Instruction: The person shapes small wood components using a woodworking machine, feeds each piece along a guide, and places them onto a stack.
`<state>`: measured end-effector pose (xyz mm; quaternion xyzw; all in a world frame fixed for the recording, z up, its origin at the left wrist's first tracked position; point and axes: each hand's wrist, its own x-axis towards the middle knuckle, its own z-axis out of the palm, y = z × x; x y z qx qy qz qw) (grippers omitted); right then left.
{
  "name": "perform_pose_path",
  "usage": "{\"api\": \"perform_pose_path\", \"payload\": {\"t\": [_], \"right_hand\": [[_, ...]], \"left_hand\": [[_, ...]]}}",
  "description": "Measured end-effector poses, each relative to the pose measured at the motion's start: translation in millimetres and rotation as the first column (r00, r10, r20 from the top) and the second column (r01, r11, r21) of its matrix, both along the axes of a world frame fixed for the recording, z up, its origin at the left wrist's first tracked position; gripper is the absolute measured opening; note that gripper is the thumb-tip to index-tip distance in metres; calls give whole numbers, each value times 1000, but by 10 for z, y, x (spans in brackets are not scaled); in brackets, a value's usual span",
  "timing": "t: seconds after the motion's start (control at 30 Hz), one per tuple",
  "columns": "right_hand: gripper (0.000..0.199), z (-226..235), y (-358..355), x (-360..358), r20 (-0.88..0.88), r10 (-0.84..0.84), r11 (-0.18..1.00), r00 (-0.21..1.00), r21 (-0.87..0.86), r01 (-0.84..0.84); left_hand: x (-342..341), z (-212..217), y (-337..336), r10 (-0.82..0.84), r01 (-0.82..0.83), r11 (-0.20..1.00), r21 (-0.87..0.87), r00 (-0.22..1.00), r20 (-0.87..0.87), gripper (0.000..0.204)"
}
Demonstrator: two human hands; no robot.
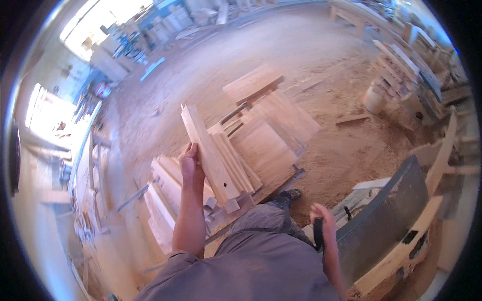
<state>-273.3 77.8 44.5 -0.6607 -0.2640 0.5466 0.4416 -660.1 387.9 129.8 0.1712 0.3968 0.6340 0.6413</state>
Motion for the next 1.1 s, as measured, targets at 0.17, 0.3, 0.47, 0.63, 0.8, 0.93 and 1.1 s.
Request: {"api": "perform_pose_path", "payload": {"t": [0.17, 0.3, 0.47, 0.63, 0.8, 0.93, 1.1], "right_hand": [[73, 1107, 1045, -559, -450, 130, 975, 884, 221, -31], [79, 1370, 1120, -820, -646, 250, 955, 721, 285, -75], [83, 1233, 833, -690, -438, 24, 966, 898, 240, 91], [83, 1121, 546, -595, -114, -173, 937, 978, 288, 199], [83, 1113, 323, -548, 0, -268, 929, 963, 265, 258], [81, 1163, 159, -473, 107, -312, 931, 944, 234, 281], [78, 1030, -94, -418, 54, -412, 887, 909, 249, 388]], "left_hand": [[1180, 39, 84, -443, 363, 894, 263, 804, 396, 55], [2052, 77, -17, -639, 483, 768, 420, 619, 456, 76], [2545, 258, -191, -763, 696, 647, 312, 587, 273, 76], [2778, 340, -380, -831, 819, 548, 171, 508, 228, 74], [3024, 335, -520, -900, 887, 431, 166, 408, 155, 61], [3268, 195, -633, -922, 919, 386, 77, 388, -11, 48], [3547, 222, -938, -963, 965, 241, 100, 251, -100, 45]]}}
